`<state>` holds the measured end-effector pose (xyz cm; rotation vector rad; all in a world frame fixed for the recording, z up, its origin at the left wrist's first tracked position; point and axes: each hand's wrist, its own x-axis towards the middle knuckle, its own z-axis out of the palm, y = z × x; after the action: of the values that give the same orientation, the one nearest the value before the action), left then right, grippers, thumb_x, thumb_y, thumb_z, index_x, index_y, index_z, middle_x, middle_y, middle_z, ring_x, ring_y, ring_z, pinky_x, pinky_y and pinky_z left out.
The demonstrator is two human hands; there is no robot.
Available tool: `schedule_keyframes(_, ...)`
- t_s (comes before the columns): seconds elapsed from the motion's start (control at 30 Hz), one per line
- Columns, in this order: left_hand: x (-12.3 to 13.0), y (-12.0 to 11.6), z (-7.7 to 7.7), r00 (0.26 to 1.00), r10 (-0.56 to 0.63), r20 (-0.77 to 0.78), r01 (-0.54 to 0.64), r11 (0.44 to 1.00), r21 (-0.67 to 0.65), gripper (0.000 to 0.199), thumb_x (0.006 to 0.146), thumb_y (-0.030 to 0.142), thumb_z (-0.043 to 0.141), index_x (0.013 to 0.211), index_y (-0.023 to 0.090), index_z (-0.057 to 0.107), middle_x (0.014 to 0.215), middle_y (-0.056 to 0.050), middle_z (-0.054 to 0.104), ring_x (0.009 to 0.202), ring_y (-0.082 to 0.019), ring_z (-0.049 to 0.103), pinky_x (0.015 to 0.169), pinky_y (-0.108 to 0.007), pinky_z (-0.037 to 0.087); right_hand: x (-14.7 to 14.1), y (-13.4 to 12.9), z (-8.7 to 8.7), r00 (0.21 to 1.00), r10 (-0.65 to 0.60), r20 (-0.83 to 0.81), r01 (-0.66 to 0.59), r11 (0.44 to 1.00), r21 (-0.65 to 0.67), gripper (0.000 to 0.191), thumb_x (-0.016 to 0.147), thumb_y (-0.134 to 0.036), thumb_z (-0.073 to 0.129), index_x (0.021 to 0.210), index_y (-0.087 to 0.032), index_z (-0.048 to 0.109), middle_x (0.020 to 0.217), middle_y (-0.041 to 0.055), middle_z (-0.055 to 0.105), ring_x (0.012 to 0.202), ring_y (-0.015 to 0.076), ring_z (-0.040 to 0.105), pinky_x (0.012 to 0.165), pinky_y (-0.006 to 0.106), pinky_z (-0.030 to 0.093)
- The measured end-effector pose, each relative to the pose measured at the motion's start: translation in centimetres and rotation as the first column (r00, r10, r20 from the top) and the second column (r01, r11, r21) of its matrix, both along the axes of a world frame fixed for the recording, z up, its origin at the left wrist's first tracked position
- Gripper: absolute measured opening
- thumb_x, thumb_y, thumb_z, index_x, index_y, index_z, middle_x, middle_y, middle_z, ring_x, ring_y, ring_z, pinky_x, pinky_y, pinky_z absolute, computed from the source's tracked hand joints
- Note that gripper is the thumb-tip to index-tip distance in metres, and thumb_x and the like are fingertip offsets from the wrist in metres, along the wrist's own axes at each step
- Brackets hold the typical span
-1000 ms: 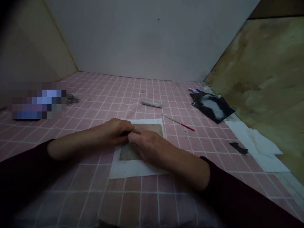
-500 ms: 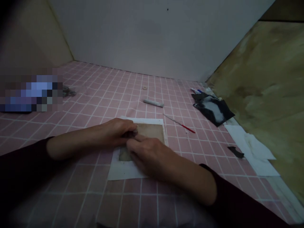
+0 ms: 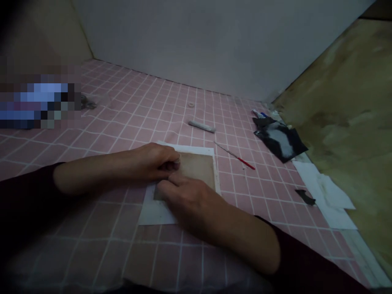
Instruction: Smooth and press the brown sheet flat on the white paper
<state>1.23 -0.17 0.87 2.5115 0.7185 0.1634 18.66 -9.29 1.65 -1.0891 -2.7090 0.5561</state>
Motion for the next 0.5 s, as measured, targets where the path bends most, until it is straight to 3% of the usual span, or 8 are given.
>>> schedule_keyframes(0.13,0.02,0.09,-0.19,1.000,-0.014,-0.004,0.014,1.000,0.019,0.009,0.071,0.020,0.057,0.079,0.017,0.057,0.072,0.002,0.057,0.061,-0.009,0.048,0.056,-0.021,0.030,0.69,-0.07,1.12,0.986,-0.089,0.143,0.099,0.993,-0.064,0.013,0.086,-0.007,0.044,0.080,-0.018,0.046,0.078,-0.0005,0.050,0.058,0.0089,0.045,0.054,0.023,0.035)
schedule_keyframes(0.3,0.00,0.11,-0.17,1.000,-0.003,-0.003,0.003,1.000,-0.011,0.007,0.072,0.021,0.054,0.078,0.017,0.057,0.070,0.003,0.057,0.060,-0.008,0.047,0.055,-0.021,0.031,0.13,-0.31,0.77,0.998,-0.027,0.050,0.028,0.999,-0.026,0.013,0.084,-0.006,0.043,0.083,-0.019,0.044,0.084,0.0020,0.052,0.067,0.0118,0.047,0.060,0.025,0.038)
schedule_keyframes(0.5,-0.01,0.05,0.00,1.000,-0.020,-0.013,0.020,1.000,0.008,0.008,0.072,0.020,0.056,0.079,0.017,0.057,0.071,0.002,0.056,0.059,-0.008,0.047,0.055,-0.021,0.031,0.74,-0.27,1.04,0.978,-0.142,0.152,0.153,0.986,-0.065,0.011,0.086,-0.010,0.044,0.079,-0.019,0.043,0.074,-0.0012,0.050,0.058,0.0099,0.046,0.055,0.025,0.035)
